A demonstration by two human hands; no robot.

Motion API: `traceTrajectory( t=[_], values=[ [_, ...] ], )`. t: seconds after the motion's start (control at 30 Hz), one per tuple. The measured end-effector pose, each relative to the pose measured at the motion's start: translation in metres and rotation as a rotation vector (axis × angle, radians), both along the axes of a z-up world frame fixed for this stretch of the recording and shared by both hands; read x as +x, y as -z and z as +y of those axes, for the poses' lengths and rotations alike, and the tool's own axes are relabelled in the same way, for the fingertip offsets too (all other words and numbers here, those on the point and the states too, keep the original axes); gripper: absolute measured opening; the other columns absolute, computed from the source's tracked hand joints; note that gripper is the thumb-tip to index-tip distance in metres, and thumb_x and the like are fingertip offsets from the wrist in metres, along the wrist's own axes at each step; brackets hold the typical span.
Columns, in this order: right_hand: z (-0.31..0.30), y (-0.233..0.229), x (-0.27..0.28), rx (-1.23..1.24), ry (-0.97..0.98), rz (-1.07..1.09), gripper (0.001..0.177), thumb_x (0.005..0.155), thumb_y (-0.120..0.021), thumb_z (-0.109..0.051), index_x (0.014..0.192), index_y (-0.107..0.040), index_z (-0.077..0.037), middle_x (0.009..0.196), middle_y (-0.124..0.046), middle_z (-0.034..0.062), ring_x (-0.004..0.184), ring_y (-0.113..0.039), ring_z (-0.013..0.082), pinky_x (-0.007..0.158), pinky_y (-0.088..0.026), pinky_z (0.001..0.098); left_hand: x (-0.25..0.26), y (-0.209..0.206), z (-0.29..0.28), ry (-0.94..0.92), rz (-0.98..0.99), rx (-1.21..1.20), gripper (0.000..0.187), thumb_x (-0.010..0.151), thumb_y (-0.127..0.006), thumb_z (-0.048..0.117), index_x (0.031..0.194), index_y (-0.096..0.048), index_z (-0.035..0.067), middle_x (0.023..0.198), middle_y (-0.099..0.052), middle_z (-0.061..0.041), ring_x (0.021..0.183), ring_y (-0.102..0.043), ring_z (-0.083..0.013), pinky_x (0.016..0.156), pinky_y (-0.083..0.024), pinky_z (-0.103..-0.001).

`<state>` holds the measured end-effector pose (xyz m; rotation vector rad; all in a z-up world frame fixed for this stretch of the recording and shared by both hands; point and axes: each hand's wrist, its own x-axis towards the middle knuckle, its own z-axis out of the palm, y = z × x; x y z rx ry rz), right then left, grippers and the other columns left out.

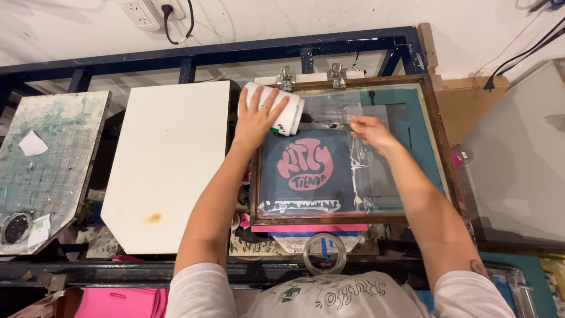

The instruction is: The person prepares a screen printing setup by retrieving a squeegee and opening a container of black ink. They pour the ink onto a screen frame and use the squeegee to spread the ink evenly across the mesh. Finally, they lift the screen to reveal a pink t-shirt with a printed design underneath.

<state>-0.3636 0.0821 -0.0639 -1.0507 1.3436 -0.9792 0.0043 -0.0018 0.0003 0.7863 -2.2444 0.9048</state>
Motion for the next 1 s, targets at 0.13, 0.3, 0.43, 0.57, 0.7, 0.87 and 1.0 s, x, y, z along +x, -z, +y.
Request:
traceTrajectory(
  t=[0.13,0.3,0.43,0.57,0.7,0.87,1.0],
  values=[
    [-0.004,0.027,-0.034,-0.125,0.027,0.177,0.019,0.104,-0.066,-0.022,0.119,-0.073,-0.013,0.079,-0.069,0.0045,0.070,-0.056,0.0063,0.058,-0.037,0.0154,0.018,0.001,-0.006,-0.077,-0.026,0.044,0.077,0.083,-0.082,0.012,0.153,-0.054,0.032,0.145,-0.062,-0.004,0.131,-0.055,-0.0378,0.114,-0.033,-0.067],
    [-0.008,0.057,-0.046,-0.289,0.029,0.318,0.020,0.101,-0.069,-0.007,0.120,-0.073,-0.008,0.094,-0.074,0.0104,0.084,-0.066,0.0165,0.079,-0.049,0.0282,0.034,0.007,-0.012,-0.173,-0.046,0.148,0.111,0.061,-0.099,0.010,0.158,-0.049,0.030,0.151,-0.057,-0.004,0.136,-0.048,-0.0391,0.118,-0.027,-0.067],
    [-0.008,0.072,-0.035,-0.320,0.013,0.743,0.017,0.101,-0.073,-0.022,0.117,-0.073,-0.026,0.103,-0.077,-0.0013,0.098,-0.066,0.0220,0.090,-0.048,0.0347,0.036,0.014,-0.014,-0.197,-0.044,0.219,0.129,0.046,-0.105,0.012,0.159,-0.046,0.029,0.155,-0.053,-0.005,0.138,-0.045,-0.0400,0.119,-0.025,-0.068],
    [-0.007,0.075,-0.034,-0.251,0.083,0.855,0.014,0.104,-0.069,-0.034,0.118,-0.070,-0.036,0.114,-0.075,-0.0080,0.108,-0.059,0.0259,0.101,-0.043,0.0402,0.035,0.012,-0.009,-0.210,-0.032,0.219,0.126,0.048,-0.104,0.011,0.158,-0.046,0.030,0.154,-0.053,-0.004,0.138,-0.045,-0.0388,0.119,-0.026,-0.067],
    [-0.001,0.078,-0.044,-0.231,0.015,0.984,0.013,0.105,-0.066,-0.038,0.118,-0.067,-0.037,0.114,-0.075,-0.0103,0.108,-0.057,0.0253,0.102,-0.040,0.0434,0.037,0.012,-0.003,-0.226,-0.036,0.253,0.128,0.049,-0.104,0.011,0.160,-0.044,0.030,0.155,-0.051,-0.003,0.139,-0.044,-0.0385,0.119,-0.026,-0.066],
    [0.010,0.021,-0.042,-0.431,0.089,0.817,0.017,0.105,-0.069,-0.027,0.121,-0.069,-0.025,0.115,-0.074,0.0054,0.109,-0.058,0.0343,0.102,-0.042,0.0456,0.032,0.011,0.001,-0.250,-0.060,0.323,0.126,0.053,-0.102,0.011,0.161,-0.041,0.031,0.156,-0.050,-0.003,0.141,-0.042,-0.0381,0.120,-0.023,-0.067],
    [-0.004,-0.002,-0.013,-0.586,0.064,0.839,0.017,0.103,-0.071,-0.027,0.120,-0.070,-0.028,0.111,-0.075,-0.0002,0.107,-0.061,0.0272,0.103,-0.044,0.0393,0.015,0.019,-0.001,-0.190,-0.061,0.267,0.123,0.051,-0.100,0.011,0.159,-0.045,0.031,0.152,-0.054,-0.004,0.138,-0.045,-0.0397,0.118,-0.026,-0.068]
  ],
)
